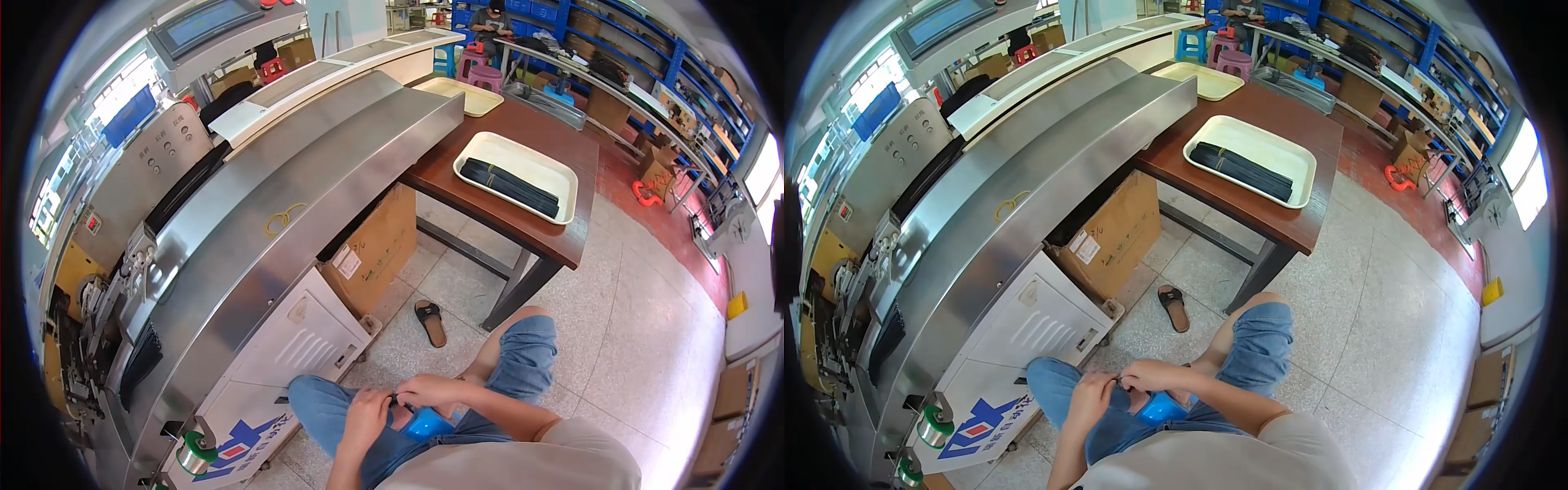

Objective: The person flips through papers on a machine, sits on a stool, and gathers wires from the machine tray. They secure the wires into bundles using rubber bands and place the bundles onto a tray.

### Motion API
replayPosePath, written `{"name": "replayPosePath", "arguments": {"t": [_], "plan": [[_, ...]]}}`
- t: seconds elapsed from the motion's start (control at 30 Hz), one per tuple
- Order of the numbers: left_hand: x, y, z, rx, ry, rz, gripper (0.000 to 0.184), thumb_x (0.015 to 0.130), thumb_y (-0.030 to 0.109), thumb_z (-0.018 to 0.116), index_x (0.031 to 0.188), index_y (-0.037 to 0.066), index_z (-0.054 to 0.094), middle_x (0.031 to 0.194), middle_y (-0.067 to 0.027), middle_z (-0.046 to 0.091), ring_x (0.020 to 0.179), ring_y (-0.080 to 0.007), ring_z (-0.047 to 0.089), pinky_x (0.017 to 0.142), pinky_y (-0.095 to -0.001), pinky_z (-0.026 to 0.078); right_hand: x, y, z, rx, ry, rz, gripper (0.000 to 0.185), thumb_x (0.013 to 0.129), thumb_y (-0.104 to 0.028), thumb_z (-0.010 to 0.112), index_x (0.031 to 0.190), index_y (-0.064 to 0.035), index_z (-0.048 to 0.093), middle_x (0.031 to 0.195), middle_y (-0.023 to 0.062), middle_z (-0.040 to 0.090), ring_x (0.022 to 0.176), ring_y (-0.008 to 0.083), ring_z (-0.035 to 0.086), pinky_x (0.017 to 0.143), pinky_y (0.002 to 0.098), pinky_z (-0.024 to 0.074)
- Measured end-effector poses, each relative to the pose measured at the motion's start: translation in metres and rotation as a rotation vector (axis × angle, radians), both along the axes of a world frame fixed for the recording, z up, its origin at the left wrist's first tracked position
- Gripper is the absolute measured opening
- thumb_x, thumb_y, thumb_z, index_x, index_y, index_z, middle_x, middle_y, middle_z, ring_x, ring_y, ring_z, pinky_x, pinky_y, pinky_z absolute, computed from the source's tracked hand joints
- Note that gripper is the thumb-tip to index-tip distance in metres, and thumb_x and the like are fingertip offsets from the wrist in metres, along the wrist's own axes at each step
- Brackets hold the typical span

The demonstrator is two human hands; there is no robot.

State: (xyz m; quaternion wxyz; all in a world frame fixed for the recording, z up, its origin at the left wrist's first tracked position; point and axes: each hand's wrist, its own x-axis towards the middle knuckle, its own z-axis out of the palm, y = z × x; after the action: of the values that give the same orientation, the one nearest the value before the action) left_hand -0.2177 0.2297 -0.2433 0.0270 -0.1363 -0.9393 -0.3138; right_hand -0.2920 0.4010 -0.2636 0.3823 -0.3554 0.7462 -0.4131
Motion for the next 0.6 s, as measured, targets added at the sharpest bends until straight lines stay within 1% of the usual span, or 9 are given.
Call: {"name": "replayPosePath", "arguments": {"t": [0.07,0.1,0.13,0.2,0.23,0.33,0.47,0.53,0.6], "plan": [[0.002,0.007,-0.002,0.079,-0.142,0.085,0.012,0.080,0.011,0.050,0.084,0.003,0.059,0.085,-0.0157,0.060,0.083,-0.0316,0.057,0.071,-0.0386,0.046,-0.004,0.004,0.005,-0.010,0.054,0.031,0.020,0.078,-0.021,0.047,0.077,-0.0051,0.059,0.070,0.0137,0.058,0.068,0.0301,0.056,0.063,0.0379,0.0429],[0.002,0.009,-0.004,0.081,-0.140,0.084,0.012,0.080,0.011,0.050,0.084,0.003,0.059,0.085,-0.0157,0.060,0.083,-0.0316,0.057,0.071,-0.0386,0.046,-0.005,0.006,0.006,-0.016,0.082,0.049,0.020,0.078,-0.021,0.047,0.077,-0.0056,0.059,0.070,0.0139,0.058,0.068,0.0310,0.056,0.063,0.0384,0.0429],[0.002,0.010,-0.006,0.082,-0.175,0.071,0.013,0.080,0.011,0.050,0.083,0.003,0.059,0.084,-0.0162,0.060,0.080,-0.0327,0.057,0.068,-0.0398,0.045,-0.006,0.006,0.006,-0.016,0.084,0.049,0.020,0.078,-0.021,0.047,0.077,-0.0056,0.059,0.070,0.0139,0.058,0.068,0.0310,0.056,0.063,0.0384,0.0429],[0.003,0.010,-0.010,0.080,-0.247,0.043,0.014,0.081,0.013,0.049,0.082,0.002,0.057,0.080,-0.0173,0.060,0.074,-0.0349,0.057,0.063,-0.0424,0.045,-0.008,0.005,0.004,-0.014,0.108,0.146,0.020,0.077,-0.021,0.047,0.077,-0.0053,0.060,0.071,0.0140,0.059,0.069,0.0309,0.056,0.062,0.0383,0.0433],[0.003,0.009,-0.010,0.078,-0.245,0.041,0.014,0.081,0.013,0.049,0.082,0.002,0.057,0.080,-0.0173,0.060,0.074,-0.0349,0.057,0.063,-0.0424,0.045,-0.010,0.005,0.002,-0.013,0.121,0.192,0.020,0.077,-0.021,0.047,0.077,-0.0052,0.060,0.071,0.0141,0.059,0.069,0.0309,0.057,0.062,0.0383,0.0435],[0.004,0.005,-0.012,0.096,-0.358,-0.040,0.014,0.082,0.011,0.047,0.080,0.000,0.056,0.070,-0.0168,0.058,0.065,-0.0339,0.057,0.059,-0.0394,0.044,-0.009,-0.001,-0.004,0.025,0.146,0.246,0.022,0.078,-0.022,0.046,0.079,-0.0047,0.059,0.071,0.0140,0.058,0.069,0.0307,0.056,0.062,0.0385,0.0428],[0.008,0.001,-0.015,0.110,-0.383,-0.036,0.014,0.082,0.014,0.048,0.083,0.003,0.056,0.072,-0.0195,0.058,0.069,-0.0352,0.057,0.059,-0.0428,0.045,-0.008,-0.007,-0.003,0.088,0.181,0.274,0.023,0.079,-0.024,0.047,0.079,-0.0044,0.059,0.070,0.0139,0.059,0.068,0.0293,0.057,0.061,0.0379,0.0431],[0.009,-0.002,-0.011,0.088,-0.421,-0.019,0.014,0.083,0.014,0.048,0.082,0.003,0.056,0.070,-0.0188,0.058,0.068,-0.0348,0.057,0.058,-0.0421,0.045,-0.010,-0.009,0.004,0.098,0.185,0.253,0.023,0.079,-0.024,0.047,0.078,-0.0044,0.059,0.069,0.0139,0.059,0.067,0.0287,0.058,0.060,0.0376,0.0434],[0.009,-0.005,-0.004,0.068,-0.481,0.047,0.015,0.083,0.014,0.047,0.081,0.003,0.056,0.068,-0.0174,0.058,0.066,-0.0340,0.058,0.056,-0.0407,0.045,-0.018,-0.008,0.013,0.102,0.087,0.225,0.024,0.079,-0.024,0.048,0.077,-0.0036,0.060,0.068,0.0134,0.059,0.066,0.0270,0.058,0.060,0.0358,0.0442]]}}
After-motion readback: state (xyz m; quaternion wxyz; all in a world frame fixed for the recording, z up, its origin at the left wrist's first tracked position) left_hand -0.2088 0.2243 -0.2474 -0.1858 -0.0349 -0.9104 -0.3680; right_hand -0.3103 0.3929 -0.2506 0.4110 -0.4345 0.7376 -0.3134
